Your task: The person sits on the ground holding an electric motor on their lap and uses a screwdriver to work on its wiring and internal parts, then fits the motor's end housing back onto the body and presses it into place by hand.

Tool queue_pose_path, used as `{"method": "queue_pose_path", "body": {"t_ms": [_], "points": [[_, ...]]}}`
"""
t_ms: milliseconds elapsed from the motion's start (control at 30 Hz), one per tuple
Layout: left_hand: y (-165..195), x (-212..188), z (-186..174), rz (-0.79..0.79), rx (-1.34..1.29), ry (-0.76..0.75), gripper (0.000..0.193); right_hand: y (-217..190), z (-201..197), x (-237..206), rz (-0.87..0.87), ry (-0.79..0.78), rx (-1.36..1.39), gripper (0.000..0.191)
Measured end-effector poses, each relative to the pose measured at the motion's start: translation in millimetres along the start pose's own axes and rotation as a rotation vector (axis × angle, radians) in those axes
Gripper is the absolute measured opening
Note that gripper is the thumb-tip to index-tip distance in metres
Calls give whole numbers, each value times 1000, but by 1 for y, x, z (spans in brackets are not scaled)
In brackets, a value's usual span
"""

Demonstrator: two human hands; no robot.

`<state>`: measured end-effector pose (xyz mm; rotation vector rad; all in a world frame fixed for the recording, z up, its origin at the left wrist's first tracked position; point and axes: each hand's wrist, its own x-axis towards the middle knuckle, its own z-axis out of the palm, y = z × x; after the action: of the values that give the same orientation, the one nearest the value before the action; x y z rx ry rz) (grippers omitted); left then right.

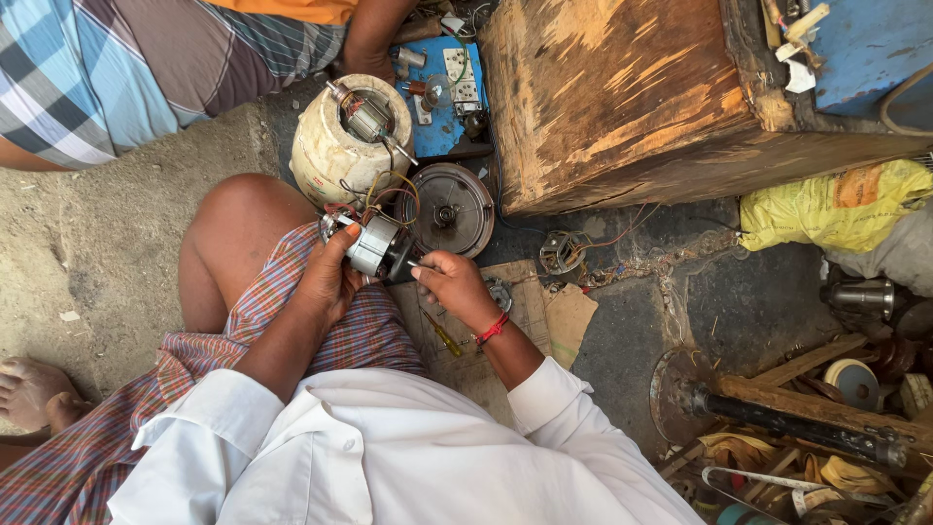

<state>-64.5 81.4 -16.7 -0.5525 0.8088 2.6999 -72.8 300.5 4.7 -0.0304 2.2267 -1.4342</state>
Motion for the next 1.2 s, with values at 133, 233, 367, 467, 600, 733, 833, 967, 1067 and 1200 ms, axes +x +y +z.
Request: {"method": "queue_pose_path", "body": {"t_ms": [133,233,367,467,600,733,833,967,1067,1200], "points": [[3,-1,1,-19,22,12,57,-2,-7,-3,91,48,35,14],[4,-3,4,-24,41,8,56,-5,-8,-4,111,25,-1,14],[5,-4,4,-14,31,-10,57,-7,-4,-6,116,39,24,16],[4,-4,2,-6,35,-17,58,-9,-2,-10,115,42,34,20],[4,-5,2,-2,35,-22,60,-12,-2,-13,142,27,46,21],[5,-6,2,36,-4,-80,61,-15,-4,-13,186,-18,94,24],[6,-7,1,40,-2,-57,64,-13,-3,-14,184,-60,250,21],[5,-9,-3,51,-8,-111,68,-8,3,-18,132,-36,217,21],[4,-10,-6,62,22,-124,71,-3,9,-20,42,11,170,20],[2,-15,-10,79,11,-181,72,4,16,-28,-58,54,130,20]]}}
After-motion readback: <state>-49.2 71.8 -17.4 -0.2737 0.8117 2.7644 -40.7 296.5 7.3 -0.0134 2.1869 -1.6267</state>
